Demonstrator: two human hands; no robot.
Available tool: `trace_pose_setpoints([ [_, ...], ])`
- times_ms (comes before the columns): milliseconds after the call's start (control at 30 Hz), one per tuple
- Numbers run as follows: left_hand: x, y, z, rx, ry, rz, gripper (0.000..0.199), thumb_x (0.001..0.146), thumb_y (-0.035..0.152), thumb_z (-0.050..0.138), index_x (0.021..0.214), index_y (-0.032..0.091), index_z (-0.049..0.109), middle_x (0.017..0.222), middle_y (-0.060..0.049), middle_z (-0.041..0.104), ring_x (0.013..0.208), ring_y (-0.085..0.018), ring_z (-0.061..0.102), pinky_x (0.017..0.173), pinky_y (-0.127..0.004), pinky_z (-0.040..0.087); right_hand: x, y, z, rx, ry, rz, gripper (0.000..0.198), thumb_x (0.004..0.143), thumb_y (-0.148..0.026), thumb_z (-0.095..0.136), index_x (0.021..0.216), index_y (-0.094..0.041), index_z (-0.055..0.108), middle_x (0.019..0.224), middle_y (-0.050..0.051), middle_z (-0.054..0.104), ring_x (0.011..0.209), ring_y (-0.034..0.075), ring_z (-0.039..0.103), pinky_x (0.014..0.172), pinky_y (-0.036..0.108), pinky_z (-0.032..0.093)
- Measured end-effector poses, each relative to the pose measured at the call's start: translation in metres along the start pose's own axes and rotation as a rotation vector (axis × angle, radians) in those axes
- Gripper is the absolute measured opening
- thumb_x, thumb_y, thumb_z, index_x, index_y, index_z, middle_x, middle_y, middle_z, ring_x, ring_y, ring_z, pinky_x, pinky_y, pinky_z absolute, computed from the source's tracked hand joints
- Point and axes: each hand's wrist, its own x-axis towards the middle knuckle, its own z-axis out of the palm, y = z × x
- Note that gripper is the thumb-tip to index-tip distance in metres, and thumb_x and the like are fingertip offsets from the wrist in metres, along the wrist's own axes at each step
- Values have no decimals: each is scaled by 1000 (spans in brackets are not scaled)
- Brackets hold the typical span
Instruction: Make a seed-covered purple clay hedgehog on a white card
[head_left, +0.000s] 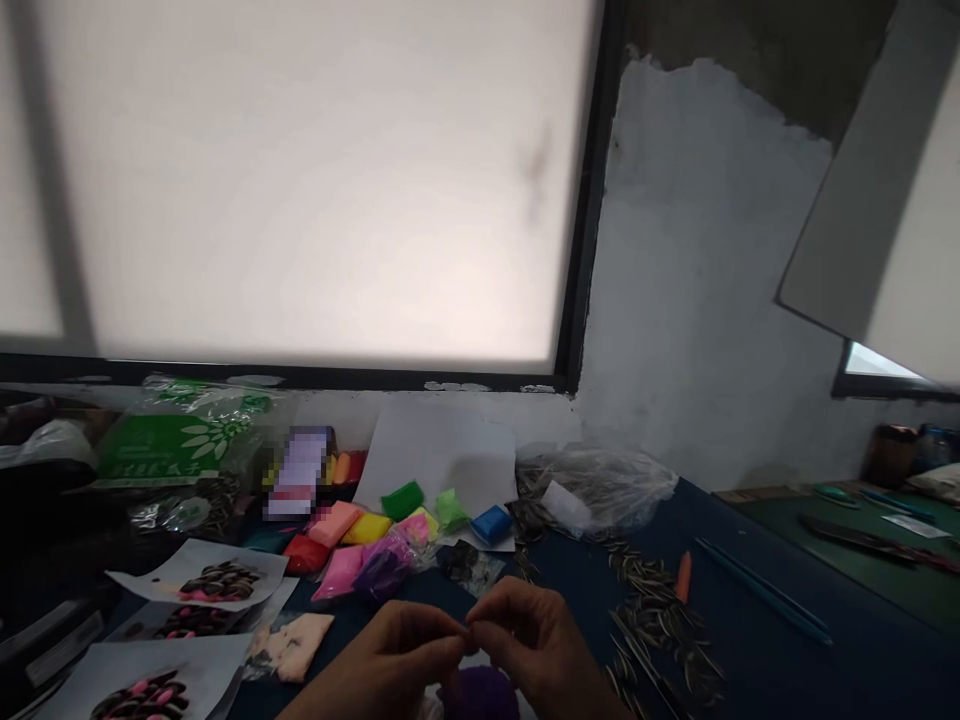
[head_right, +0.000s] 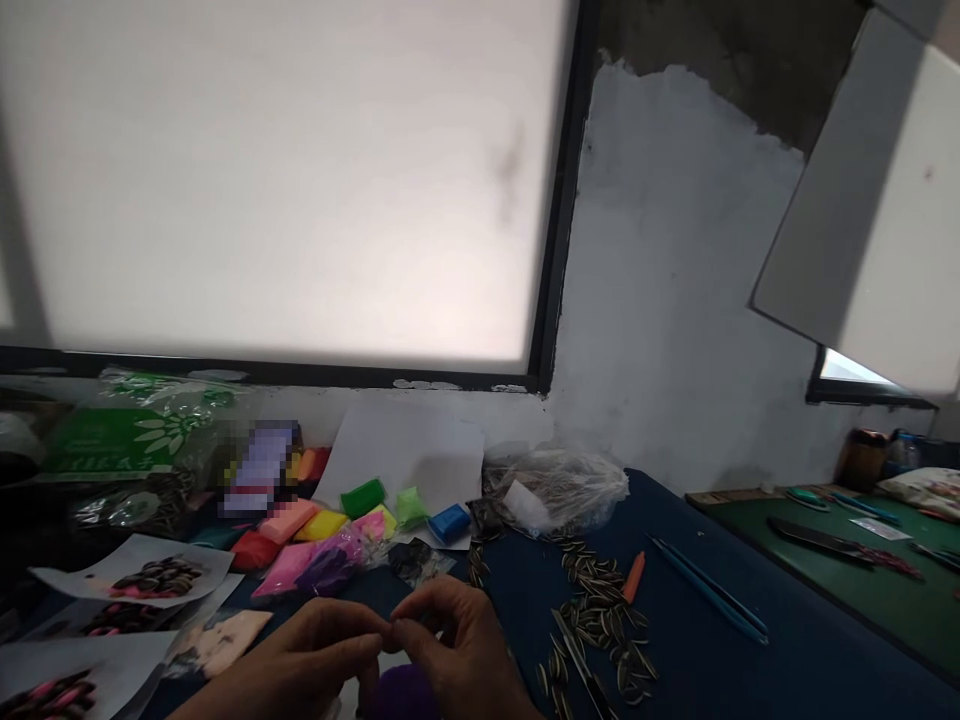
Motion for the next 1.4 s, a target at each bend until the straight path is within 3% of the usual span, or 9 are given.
trace_pose_setpoints([
  [133, 4, -6, -4, 113, -80, -18, 43, 66, 56, 85, 69, 15, 73, 62, 0, 65, 62, -15, 58, 58, -24, 41, -8, 1, 3, -122, 23, -61, 14, 79, -30, 70, 77, -17, 69, 76, 1, 60, 66, 15, 56, 58, 24, 40],
  [400, 6, -3, -1, -4, -121, 20, 42, 54, 55, 93, 67, 16, 82, 58, -2, 70, 57, -13, 57, 58, -24, 39, -6, 1, 3, -21, -91, 92, 21, 74, -30, 78, 83, -16, 66, 66, -3, 56, 57, 11, 49, 52, 21, 34],
  [567, 4, 6, 4, -32, -51, 12, 42, 44, 53, 96, 59, 19, 78, 52, 0, 69, 51, -11, 55, 56, -23, 40, -5, -1, -1, 84, -109, 158, 20, 73, -32, 74, 83, -17, 65, 72, -1, 58, 62, 12, 52, 56, 23, 38],
  [733, 4, 11, 4, 63, -2, -35, 47, 42, 54, 95, 57, 20, 65, 50, 4, 67, 38, -7, 39, 40, -20, 26, -5, -2, -1, 79, -51, 180, 17, 75, -27, 66, 88, -17, 64, 70, -3, 54, 59, 11, 47, 53, 23, 38],
  [900, 1, 14, 4, 119, -53, -12, 48, 54, 63, 88, 62, 18, 73, 55, 2, 64, 53, -12, 49, 54, -23, 37, -6, -5, -2, 133, -81, 163, 9, 73, -26, 55, 74, -18, 60, 57, -5, 46, 51, 12, 46, 51, 24, 36],
  [1000, 0, 14, 1, 138, -80, 13, 46, 63, 63, 83, 67, 17, 77, 61, 0, 66, 62, -15, 52, 61, -24, 38, -6, -9, -3, 106, -96, 165, 11, 75, -28, 56, 74, -18, 61, 61, -4, 49, 52, 11, 45, 50, 23, 35],
  [1233, 12, -9, -13, 7, -96, 50, 47, 54, 55, 93, 65, 18, 66, 56, 2, 62, 51, -11, 48, 54, -22, 35, -5, -16, -7, 71, -74, 153, 28, 82, -44, 67, 78, -17, 62, 70, 0, 57, 55, 10, 47, 51, 23, 37],
  [1400, 2, 2, -3, 47, -104, 12, 46, 58, 61, 88, 68, 16, 78, 66, -2, 69, 61, -15, 55, 63, -25, 42, -4, -14, -6, 70, -76, 132, 28, 82, -44, 68, 76, -17, 62, 66, -1, 55, 55, 11, 47, 51, 24, 37],
])
